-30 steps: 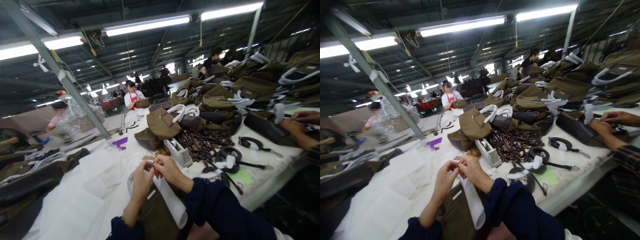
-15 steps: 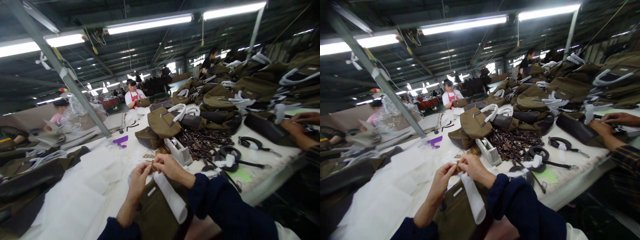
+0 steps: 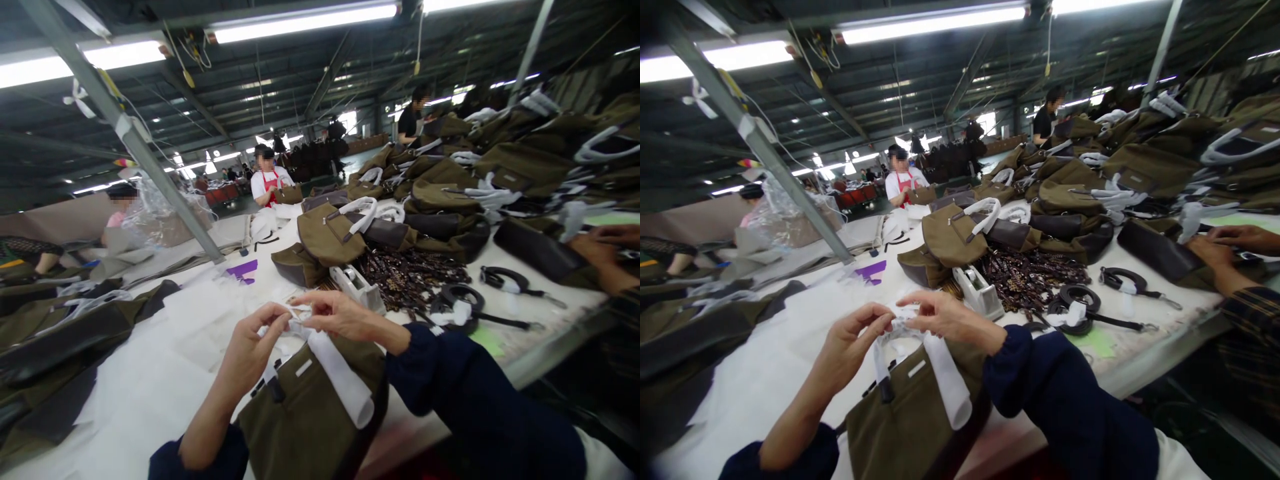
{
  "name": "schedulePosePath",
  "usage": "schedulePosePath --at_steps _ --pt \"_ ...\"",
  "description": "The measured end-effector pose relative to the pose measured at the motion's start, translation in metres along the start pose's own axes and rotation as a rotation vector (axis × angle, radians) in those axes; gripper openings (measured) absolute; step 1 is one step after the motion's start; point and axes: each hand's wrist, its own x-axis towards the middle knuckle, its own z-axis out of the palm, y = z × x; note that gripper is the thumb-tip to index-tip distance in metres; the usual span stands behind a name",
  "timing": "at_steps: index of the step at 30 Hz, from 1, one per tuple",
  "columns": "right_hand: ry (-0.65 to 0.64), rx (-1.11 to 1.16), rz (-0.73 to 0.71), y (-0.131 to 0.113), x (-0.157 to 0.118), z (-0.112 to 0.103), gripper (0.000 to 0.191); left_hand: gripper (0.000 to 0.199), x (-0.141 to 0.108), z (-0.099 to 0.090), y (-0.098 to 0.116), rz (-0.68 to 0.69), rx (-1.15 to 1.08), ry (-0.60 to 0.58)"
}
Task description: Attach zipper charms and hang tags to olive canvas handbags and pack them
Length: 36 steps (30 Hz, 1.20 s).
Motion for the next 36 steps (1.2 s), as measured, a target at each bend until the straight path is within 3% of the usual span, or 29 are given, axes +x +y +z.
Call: schedulePosePath --at_steps 4,7,12,17,19,22,25,28,33,36 --pt "-0.134 0.101 0.07 -0.012 -0.002 0.012 0.03 0.023 -0.002 -0.007 0.011 0.028 -0.01 0.035" --pt "-0.119 0.16 0.086 -0.011 -0.004 0.015 0.03 0.023 -0.008 -0.01 0.003 -0.017 -0.063 0.091" --pt "-0.108 0.162 0.045 -0.008 -0.001 0.023 0.034 0.024 -0.02 -0.006 -0.002 -0.048 -0.076 0.003" --pt "-0.109 0.265 0.143 -0.008 0.002 0.035 0.031 0.024 -0.023 -0.01 -0.003 -0.063 -0.096 0.094" --pt "-0.098 0.275 0.136 -0.006 0.001 0.036 0.032 0.025 -0.025 -0.012 -0.014 -0.101 -0.119 0.142" --pt "-0.006 0.239 0.12 -0.003 0.001 0.034 0.032 0.029 -0.039 -0.008 -0.048 -0.229 -0.086 0.187" --pt "0.029 0.166 0.125 -0.003 0.003 0.032 0.031 0.031 -0.063 0.008 -0.092 -0.413 0.246 0.104" --pt "-0.006 0.06 0.035 -0.003 0.007 0.038 0.026 0.031 -0.082 0.024 -0.124 -0.58 0.499 0.029" --pt "-0.015 -0.16 -0.127 -0.004 0.016 0.057 0.019 0.034 -0.074 0.034 -0.142 -0.635 0.435 0.093" --pt "-0.068 -0.048 -0.086 -0.004 0.018 0.06 0.021 0.034 -0.063 0.037 -0.151 -0.614 0.327 0.136"
